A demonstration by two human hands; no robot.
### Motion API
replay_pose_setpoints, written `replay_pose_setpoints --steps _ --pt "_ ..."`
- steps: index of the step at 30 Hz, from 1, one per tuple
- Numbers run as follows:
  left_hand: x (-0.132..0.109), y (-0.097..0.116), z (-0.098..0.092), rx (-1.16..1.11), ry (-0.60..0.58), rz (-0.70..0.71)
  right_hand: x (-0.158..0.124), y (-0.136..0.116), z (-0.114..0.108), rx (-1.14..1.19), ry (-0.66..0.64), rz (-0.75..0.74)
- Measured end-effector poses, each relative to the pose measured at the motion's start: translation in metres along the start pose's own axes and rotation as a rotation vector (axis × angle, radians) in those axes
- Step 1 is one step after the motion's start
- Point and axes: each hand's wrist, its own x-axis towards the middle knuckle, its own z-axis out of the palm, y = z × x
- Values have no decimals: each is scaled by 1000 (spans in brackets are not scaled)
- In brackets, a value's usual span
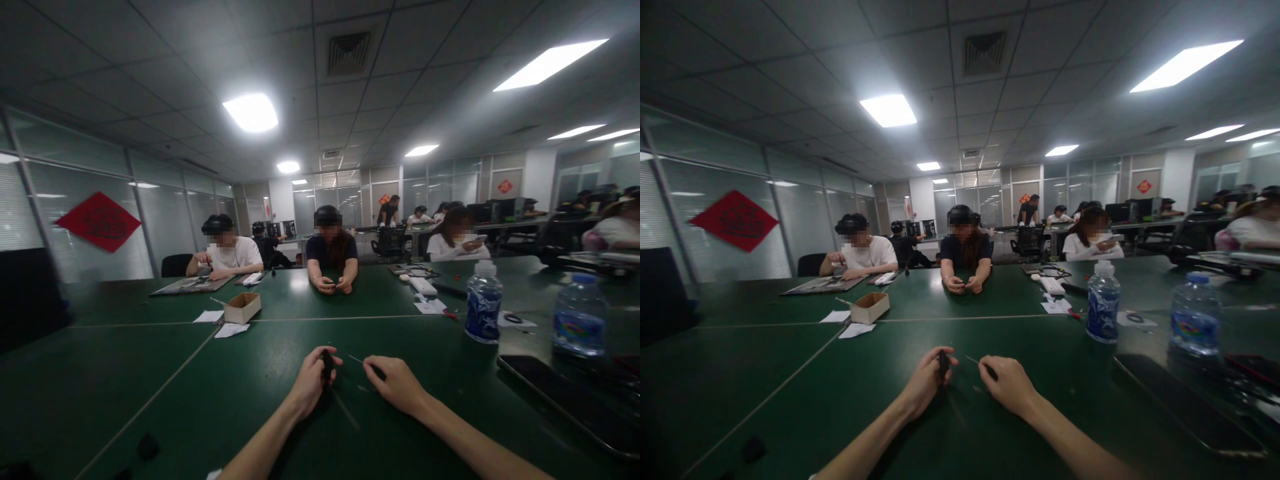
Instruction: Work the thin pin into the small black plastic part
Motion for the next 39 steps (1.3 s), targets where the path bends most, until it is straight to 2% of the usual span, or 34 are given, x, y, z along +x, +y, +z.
replay_pose_setpoints --steps 6,12,17,20,25,30,39 --pt "-2 3 1 -9 -9 9 -1 2 1 27 -4 -19" --pt "-4 8 7 -9 42 15 -2 -1 1 21 -6 -80" --pt "-7 9 9 -78 13 10 -3 4 6 -19 28 -156" --pt "-7 8 8 -90 -7 19 -3 5 7 -47 12 -194" --pt "-6 6 7 -49 30 42 -3 5 8 -102 -35 -242" --pt "-5 6 6 -20 52 69 -3 7 8 -115 -44 -190" --pt "-4 7 5 -115 47 30 -2 4 6 -115 -38 -124"
